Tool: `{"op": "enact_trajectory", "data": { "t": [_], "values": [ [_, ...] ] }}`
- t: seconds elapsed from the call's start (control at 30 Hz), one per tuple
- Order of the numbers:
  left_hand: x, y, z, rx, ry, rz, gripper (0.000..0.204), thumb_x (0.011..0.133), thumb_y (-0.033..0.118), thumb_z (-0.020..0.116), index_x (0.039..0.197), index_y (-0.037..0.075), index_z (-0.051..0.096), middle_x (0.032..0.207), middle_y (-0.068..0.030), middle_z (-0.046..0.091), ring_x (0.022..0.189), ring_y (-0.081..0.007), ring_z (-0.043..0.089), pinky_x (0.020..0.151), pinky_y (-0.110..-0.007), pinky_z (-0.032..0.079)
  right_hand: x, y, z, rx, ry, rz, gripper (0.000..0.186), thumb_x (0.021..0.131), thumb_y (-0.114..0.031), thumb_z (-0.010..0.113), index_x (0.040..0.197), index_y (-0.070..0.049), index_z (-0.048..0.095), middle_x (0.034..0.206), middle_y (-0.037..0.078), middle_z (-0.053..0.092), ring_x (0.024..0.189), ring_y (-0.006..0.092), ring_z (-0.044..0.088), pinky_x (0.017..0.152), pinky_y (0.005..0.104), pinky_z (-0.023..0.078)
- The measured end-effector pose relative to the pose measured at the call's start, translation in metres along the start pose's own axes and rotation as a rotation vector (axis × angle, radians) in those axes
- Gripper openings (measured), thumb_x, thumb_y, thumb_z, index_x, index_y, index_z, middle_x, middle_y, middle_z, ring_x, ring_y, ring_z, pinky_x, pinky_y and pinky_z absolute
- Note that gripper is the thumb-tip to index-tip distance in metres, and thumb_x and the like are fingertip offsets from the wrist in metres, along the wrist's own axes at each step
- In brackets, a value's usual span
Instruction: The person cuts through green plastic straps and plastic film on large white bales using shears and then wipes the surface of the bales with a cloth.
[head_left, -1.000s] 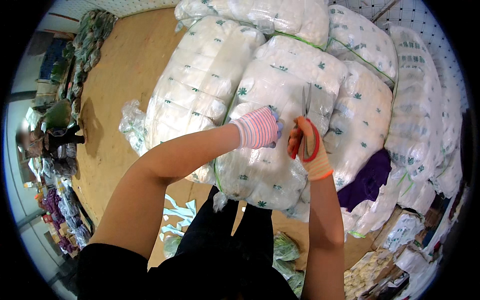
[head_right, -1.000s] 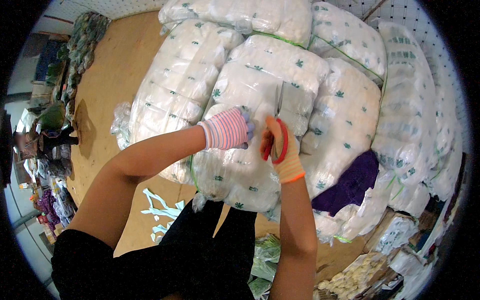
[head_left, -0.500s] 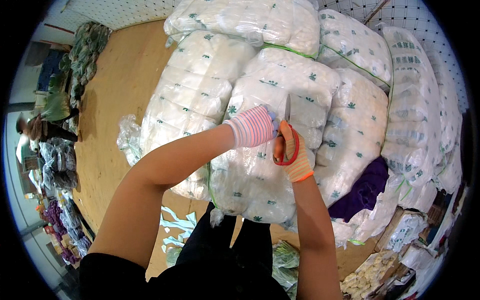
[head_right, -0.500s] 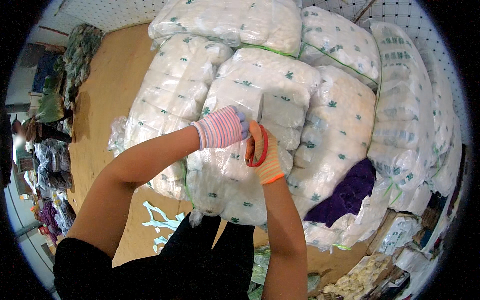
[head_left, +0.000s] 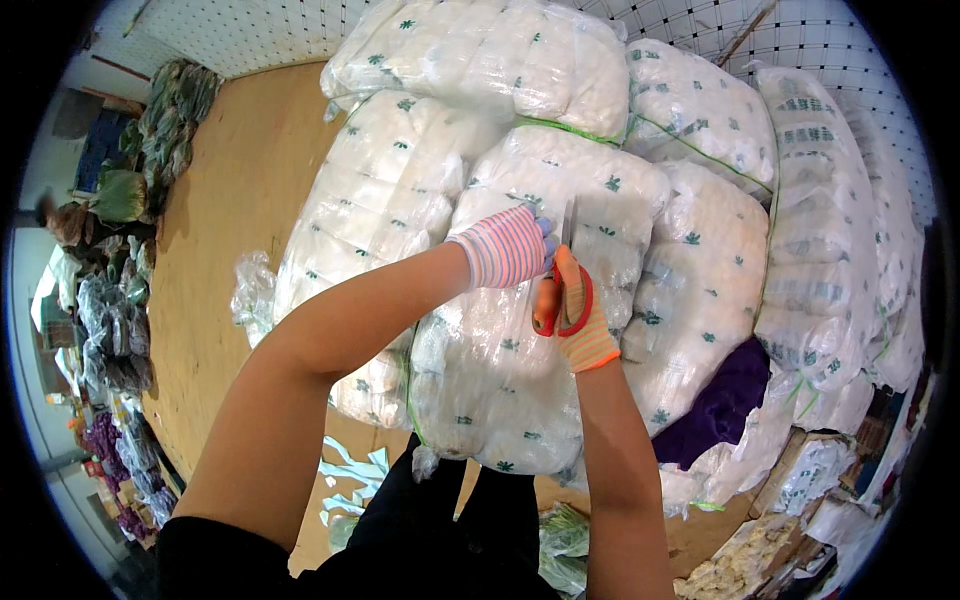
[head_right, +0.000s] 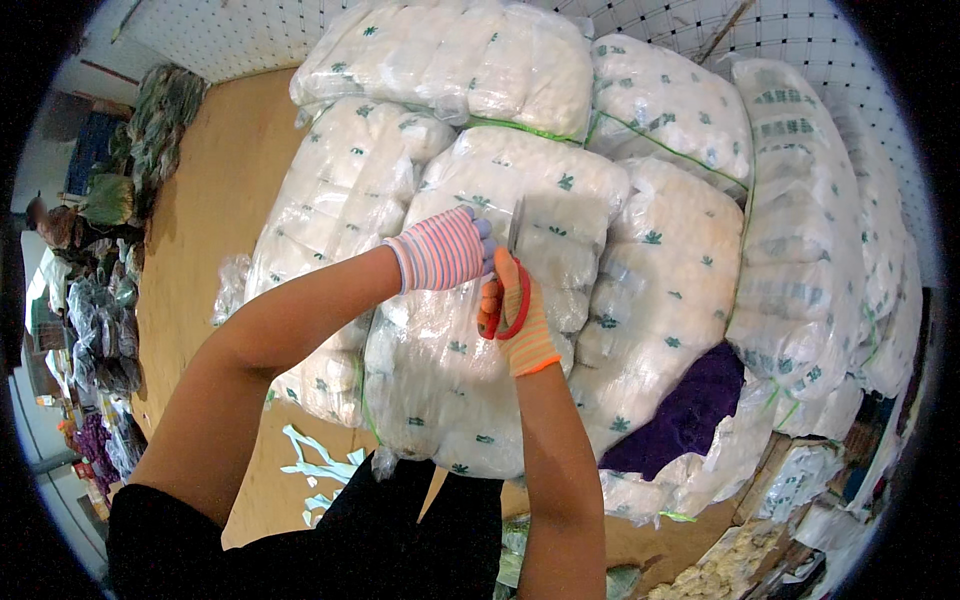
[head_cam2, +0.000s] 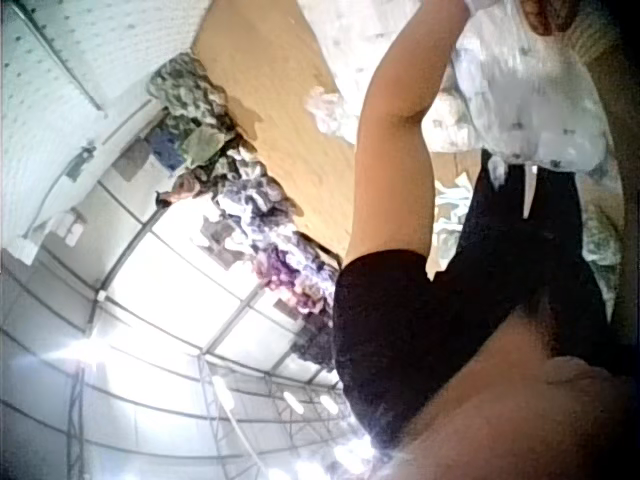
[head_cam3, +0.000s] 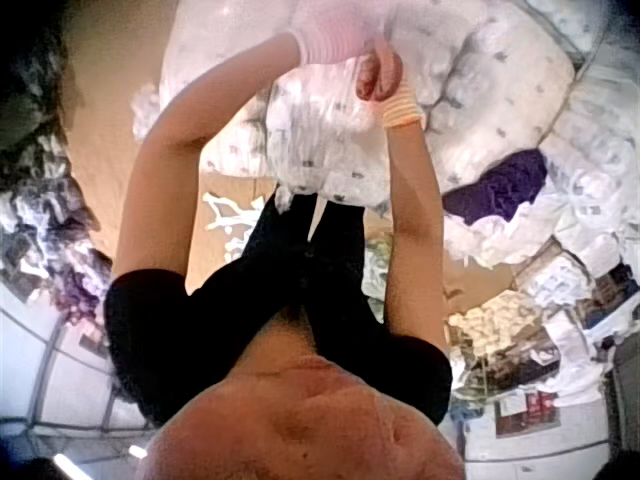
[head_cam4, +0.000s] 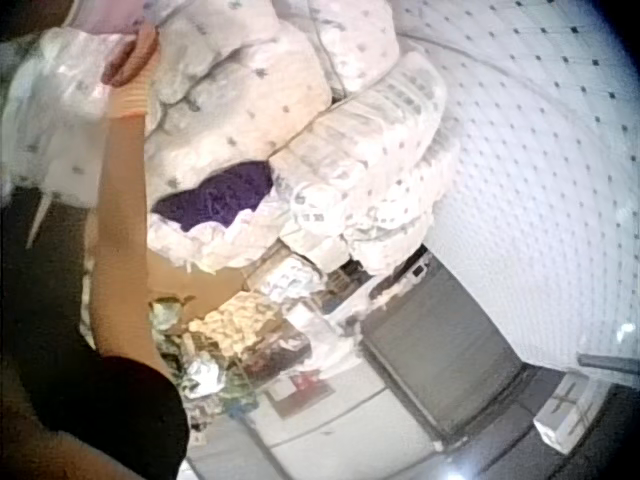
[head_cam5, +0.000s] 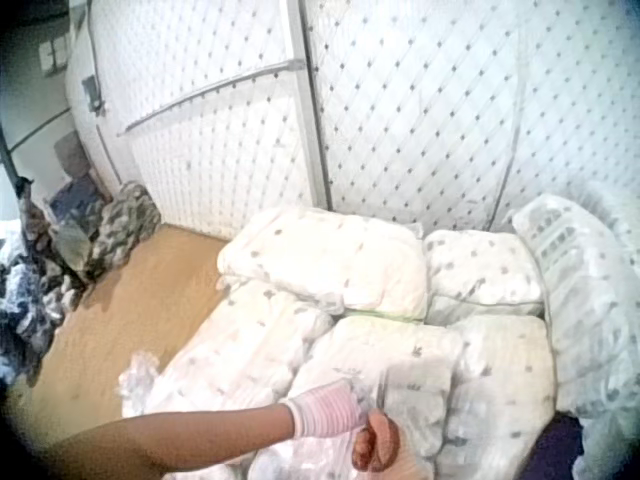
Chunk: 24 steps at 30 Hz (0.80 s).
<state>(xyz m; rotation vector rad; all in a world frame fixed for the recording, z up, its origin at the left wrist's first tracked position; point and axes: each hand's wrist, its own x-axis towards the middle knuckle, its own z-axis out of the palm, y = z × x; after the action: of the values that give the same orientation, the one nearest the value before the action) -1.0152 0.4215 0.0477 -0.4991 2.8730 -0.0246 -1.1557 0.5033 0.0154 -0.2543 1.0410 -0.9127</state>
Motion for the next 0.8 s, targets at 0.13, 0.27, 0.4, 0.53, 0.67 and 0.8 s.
{"op": "enact_trajectory", "data": {
  "t": [0.13, 0.27, 0.4, 0.53, 0.67, 0.8],
  "values": [
    [0.006, -0.014, 0.004, 0.099, 0.021, 0.004, 0.013, 0.079, 0.023, 0.048, 0.078, 0.016, 0.059, 0.079, 0.0002, 0.053, 0.080, -0.0183, 0.052, 0.069, -0.034, 0.040, 0.002, -0.005, -0.005, -0.026, 0.040, -0.022, 0.045, 0.076, -0.045, 0.064, 0.085, -0.004, 0.050, 0.051, 0.002, 0.045, 0.037, 0.0143, 0.042, 0.036, 0.0289, 0.036],
    [0.013, -0.026, -0.001, 0.183, 0.022, 0.025, 0.009, 0.077, 0.021, 0.050, 0.075, 0.019, 0.059, 0.076, 0.0020, 0.052, 0.081, -0.0170, 0.051, 0.069, -0.033, 0.040, 0.000, 0.000, -0.011, -0.066, -0.027, -0.030, 0.041, 0.084, -0.048, 0.052, 0.090, -0.007, 0.050, 0.046, 0.005, 0.045, 0.036, 0.0158, 0.042, 0.036, 0.0284, 0.035],
    [0.021, -0.035, 0.001, 0.214, 0.050, 0.014, 0.008, 0.076, 0.021, 0.050, 0.074, 0.018, 0.058, 0.075, 0.0028, 0.052, 0.080, -0.0166, 0.051, 0.070, -0.033, 0.039, 0.005, -0.004, -0.004, 0.104, -0.082, 0.067, 0.046, 0.077, -0.045, 0.063, 0.095, -0.005, 0.049, 0.059, 0.002, 0.048, 0.046, 0.0126, 0.047, 0.041, 0.0292, 0.039],
    [0.027, -0.040, -0.004, 0.229, -0.002, 0.054, 0.007, 0.074, 0.021, 0.051, 0.073, 0.018, 0.057, 0.075, 0.0028, 0.052, 0.081, -0.0168, 0.051, 0.071, -0.034, 0.039, 0.019, -0.022, -0.001, 0.085, -0.036, 0.020, 0.045, 0.084, -0.049, 0.053, 0.093, -0.005, 0.050, 0.047, 0.004, 0.045, 0.038, 0.0164, 0.043, 0.036, 0.0289, 0.035],
    [0.028, -0.047, 0.001, 0.187, 0.030, 0.028, 0.006, 0.073, 0.021, 0.052, 0.073, 0.017, 0.057, 0.076, 0.0018, 0.052, 0.081, -0.0175, 0.051, 0.078, -0.035, 0.038, 0.021, -0.020, -0.014, 0.044, -0.010, -0.023, 0.047, 0.078, -0.049, 0.061, 0.092, -0.006, 0.049, 0.055, -0.001, 0.045, 0.042, 0.0087, 0.042, 0.040, 0.0256, 0.037],
    [0.033, -0.044, -0.008, 0.107, -0.003, -0.055, 0.008, 0.071, 0.021, 0.053, 0.073, 0.015, 0.058, 0.077, -0.0005, 0.053, 0.083, -0.0193, 0.051, 0.082, -0.037, 0.037, 0.007, -0.021, -0.014, -0.027, -0.041, -0.078, 0.047, 0.085, -0.047, 0.052, 0.096, -0.002, 0.049, 0.050, 0.003, 0.046, 0.040, 0.0126, 0.043, 0.038, 0.0267, 0.035]
  ]
}}
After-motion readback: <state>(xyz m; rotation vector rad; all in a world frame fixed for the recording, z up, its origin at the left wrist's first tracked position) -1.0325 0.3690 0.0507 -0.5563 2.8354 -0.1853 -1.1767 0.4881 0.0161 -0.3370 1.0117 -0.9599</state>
